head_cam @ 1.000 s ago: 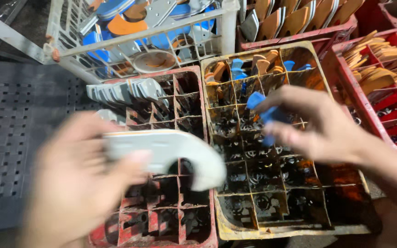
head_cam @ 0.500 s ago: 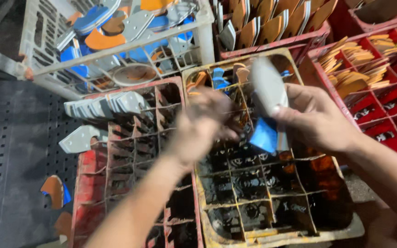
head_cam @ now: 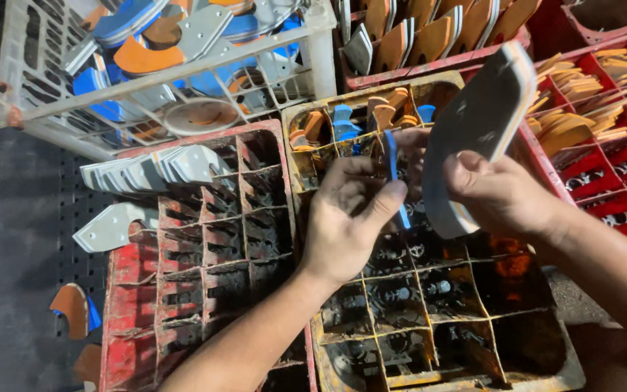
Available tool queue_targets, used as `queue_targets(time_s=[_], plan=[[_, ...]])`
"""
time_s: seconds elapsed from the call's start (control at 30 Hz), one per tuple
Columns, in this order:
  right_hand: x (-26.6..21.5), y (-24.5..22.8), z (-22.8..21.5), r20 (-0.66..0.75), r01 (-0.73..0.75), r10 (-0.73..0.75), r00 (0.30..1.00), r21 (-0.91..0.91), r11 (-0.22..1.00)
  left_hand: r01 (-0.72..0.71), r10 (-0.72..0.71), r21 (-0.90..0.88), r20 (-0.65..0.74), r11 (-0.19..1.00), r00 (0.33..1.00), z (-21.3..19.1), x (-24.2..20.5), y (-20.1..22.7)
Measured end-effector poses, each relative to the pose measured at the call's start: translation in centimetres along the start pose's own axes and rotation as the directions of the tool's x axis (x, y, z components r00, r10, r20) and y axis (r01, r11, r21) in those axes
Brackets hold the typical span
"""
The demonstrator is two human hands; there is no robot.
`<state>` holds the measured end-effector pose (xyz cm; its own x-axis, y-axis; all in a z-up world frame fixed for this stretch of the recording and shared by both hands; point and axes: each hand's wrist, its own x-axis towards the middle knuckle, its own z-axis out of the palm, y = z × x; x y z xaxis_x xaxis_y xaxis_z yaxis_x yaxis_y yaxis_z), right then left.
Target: The person repeatedly picks up metal and plastic shoe components from a compartmentalized tray and joins them by hand. They align the parts, press them together, and place the assembled units into a nearby white basket. The process is repeated for multiple units throughout the clip.
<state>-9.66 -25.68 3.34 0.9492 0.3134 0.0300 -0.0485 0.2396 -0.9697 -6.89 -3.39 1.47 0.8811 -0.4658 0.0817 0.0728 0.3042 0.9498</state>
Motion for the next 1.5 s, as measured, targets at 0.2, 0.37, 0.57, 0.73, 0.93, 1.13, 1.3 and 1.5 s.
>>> queue_targets(time_s=[0.2,0.37,0.57,0.73,0.93,1.13,1.3,1.5], plan=[[1.4,0.5,0.1,-0.174,-0.150,0.124,0.977,-0.149,0.977,0.083,-0.073,0.274,-0.047,0.958,0.996,0.0,-1.0,0.7],[2.1,1.2,-0.1,-0.211,-0.085,-0.042,0.977,-0.558,0.825,-0.001,0.020,0.302,-0.060,0.953,0.998,-0.1,-0.8,0.5],[2.3,1.4,0.3,-0.221,-0.021,-0.119,0.968,-0.544,0.839,0.020,0.004,0.407,-0.058,0.913,0.998,-0.4,-1.0,0.6],[2.4,1.4,0.8,-0.217,0.030,-0.166,0.962,-0.520,0.854,-0.021,0.034,0.322,-0.036,0.946,0.999,-0.4,-0.9,-0.2],[2.3,1.2,1.5,-0.205,0.051,-0.165,0.965,-0.470,0.881,0.042,-0.035,0.231,-0.033,0.972,0.999,-0.6,-0.6,-1.0],[2.4,1.3,1.4,-0.229,0.008,-0.151,0.962,-0.525,0.851,0.158,-0.158,0.142,-0.010,0.977,0.987,-0.9,-0.4,-0.6],[2.3,1.7,0.9,-0.266,-0.065,-0.104,0.958,-0.559,0.826,0.126,-0.130,0.154,0.014,0.980,0.991,-1.0,-0.3,-0.5],[2.3,1.7,0.8,-0.270,-0.061,-0.098,0.958,-0.525,0.849,0.141,-0.146,0.171,0.015,0.975,0.989,-1.1,-0.3,-0.5]])
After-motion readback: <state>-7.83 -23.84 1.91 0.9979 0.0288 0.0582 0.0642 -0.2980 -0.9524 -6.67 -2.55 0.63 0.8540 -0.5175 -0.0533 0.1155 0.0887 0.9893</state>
